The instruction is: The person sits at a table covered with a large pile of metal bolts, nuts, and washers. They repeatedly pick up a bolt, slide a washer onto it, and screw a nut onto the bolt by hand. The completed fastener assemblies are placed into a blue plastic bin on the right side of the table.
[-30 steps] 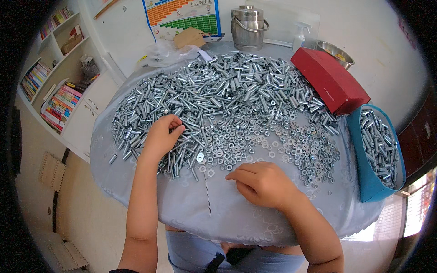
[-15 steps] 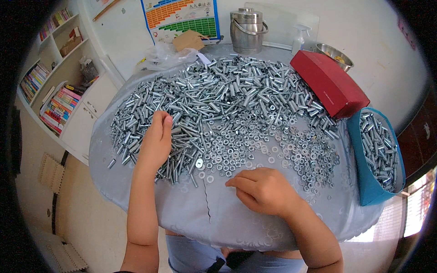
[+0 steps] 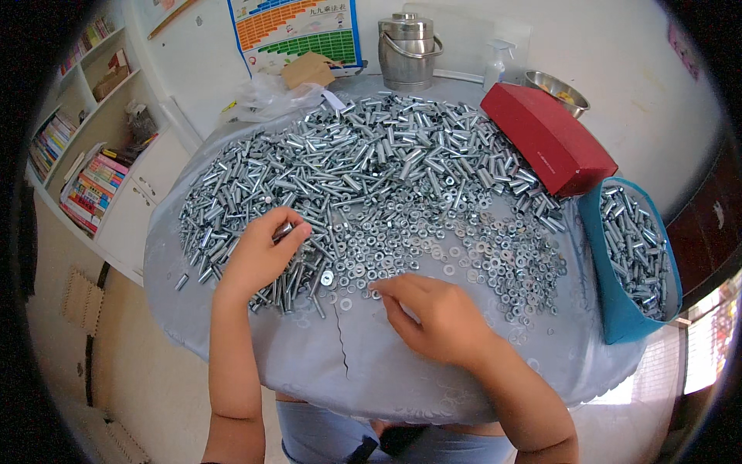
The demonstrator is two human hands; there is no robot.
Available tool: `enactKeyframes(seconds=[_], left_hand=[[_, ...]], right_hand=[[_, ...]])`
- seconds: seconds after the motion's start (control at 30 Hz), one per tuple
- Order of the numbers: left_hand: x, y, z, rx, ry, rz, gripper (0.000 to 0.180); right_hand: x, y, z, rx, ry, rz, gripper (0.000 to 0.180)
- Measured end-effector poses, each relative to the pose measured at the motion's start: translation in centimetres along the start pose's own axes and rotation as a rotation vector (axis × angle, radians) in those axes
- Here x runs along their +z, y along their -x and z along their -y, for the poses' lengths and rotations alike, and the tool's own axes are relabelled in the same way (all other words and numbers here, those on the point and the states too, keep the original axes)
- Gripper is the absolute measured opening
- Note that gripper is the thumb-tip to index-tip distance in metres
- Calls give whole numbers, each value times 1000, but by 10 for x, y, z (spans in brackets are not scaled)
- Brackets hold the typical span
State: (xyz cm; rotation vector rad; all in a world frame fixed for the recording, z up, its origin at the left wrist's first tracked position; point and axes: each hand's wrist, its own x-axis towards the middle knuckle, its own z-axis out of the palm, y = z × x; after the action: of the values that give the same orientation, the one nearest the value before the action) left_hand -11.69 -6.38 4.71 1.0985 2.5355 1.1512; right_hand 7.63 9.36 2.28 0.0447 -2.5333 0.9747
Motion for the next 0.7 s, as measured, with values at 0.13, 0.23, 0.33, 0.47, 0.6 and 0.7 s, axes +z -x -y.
enactKeyframes(seconds=[0.13, 0.23, 0.33, 0.47, 0.6, 0.7], left_hand=[[24, -1, -12, 81, 540, 130, 15], [48, 7, -20, 16, 878, 268, 17], [72, 15, -29, 106, 962, 156, 19], [78, 11, -18, 112, 911, 218, 20], [73, 15, -20, 264, 465, 88, 21], [70, 16, -26, 449, 204, 45, 24]], right_hand=[[8, -2, -3, 220, -362, -90, 41], [15, -2, -2, 322, -738, -63, 49], [23, -1, -7, 293, -913, -78, 43], [11, -4, -7, 369, -958, -172, 32], [6, -6, -17, 356, -852, -356, 21], [-5, -6, -18, 335, -748, -437, 16]])
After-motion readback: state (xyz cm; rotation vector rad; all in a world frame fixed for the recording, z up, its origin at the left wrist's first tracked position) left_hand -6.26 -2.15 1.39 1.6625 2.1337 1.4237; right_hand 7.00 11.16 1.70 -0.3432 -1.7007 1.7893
